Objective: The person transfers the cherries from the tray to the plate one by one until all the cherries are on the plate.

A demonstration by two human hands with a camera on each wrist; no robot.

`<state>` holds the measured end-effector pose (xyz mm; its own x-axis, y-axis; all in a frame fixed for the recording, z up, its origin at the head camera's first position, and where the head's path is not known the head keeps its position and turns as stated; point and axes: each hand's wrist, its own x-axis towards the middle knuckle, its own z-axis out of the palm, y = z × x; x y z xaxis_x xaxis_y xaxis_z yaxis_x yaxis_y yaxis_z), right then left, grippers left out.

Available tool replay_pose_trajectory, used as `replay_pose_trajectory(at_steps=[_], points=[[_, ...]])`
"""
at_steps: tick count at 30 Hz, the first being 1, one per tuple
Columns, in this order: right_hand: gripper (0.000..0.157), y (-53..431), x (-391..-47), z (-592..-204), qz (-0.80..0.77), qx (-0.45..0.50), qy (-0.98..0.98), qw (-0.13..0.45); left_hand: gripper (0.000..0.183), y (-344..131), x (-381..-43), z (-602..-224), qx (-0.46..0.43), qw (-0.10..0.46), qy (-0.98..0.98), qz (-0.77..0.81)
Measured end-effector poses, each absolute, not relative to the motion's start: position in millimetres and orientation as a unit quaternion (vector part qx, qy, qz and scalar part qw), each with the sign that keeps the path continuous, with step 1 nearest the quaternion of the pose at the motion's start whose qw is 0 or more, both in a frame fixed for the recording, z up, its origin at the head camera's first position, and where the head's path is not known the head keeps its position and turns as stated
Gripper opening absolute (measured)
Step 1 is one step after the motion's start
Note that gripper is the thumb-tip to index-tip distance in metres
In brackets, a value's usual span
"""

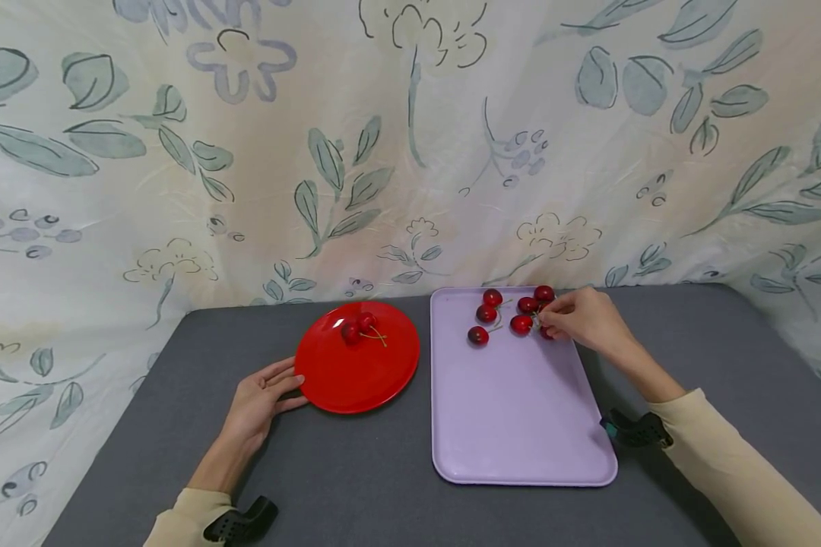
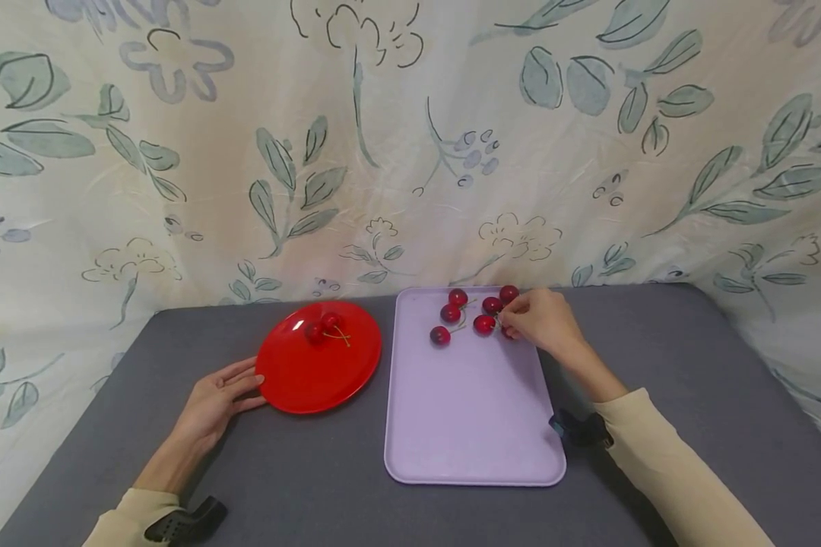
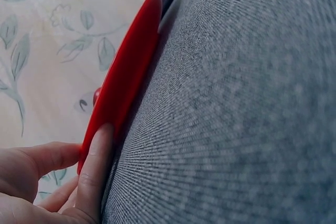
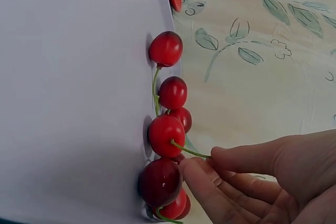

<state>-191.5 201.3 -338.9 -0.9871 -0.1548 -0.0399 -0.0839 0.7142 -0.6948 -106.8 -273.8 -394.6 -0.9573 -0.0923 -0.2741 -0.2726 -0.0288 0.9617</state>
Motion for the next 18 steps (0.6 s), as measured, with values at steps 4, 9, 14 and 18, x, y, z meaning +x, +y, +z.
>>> replay_pose_trajectory(at_steps=[4, 9, 14, 18], points=[[0.023, 199, -190, -339, -0.352, -0.080, 0.932, 0.018, 0.053, -274, -106, -395, -0.132, 0.064, 0.695, 0.703], [0.017, 194, -188, -340, -0.304, -0.091, 0.946, -0.061, 0.053, -274, -106, -395, -0.132, 0.063, 0.696, 0.703], [0.016, 188, -187, -340, -0.292, -0.096, 0.947, -0.096, 0.052, -274, -106, -395, -0.132, 0.060, 0.700, 0.699], [0.015, 185, -187, -338, -0.304, -0.101, 0.941, -0.106, 0.052, -273, -107, -396, -0.136, 0.058, 0.703, 0.695]])
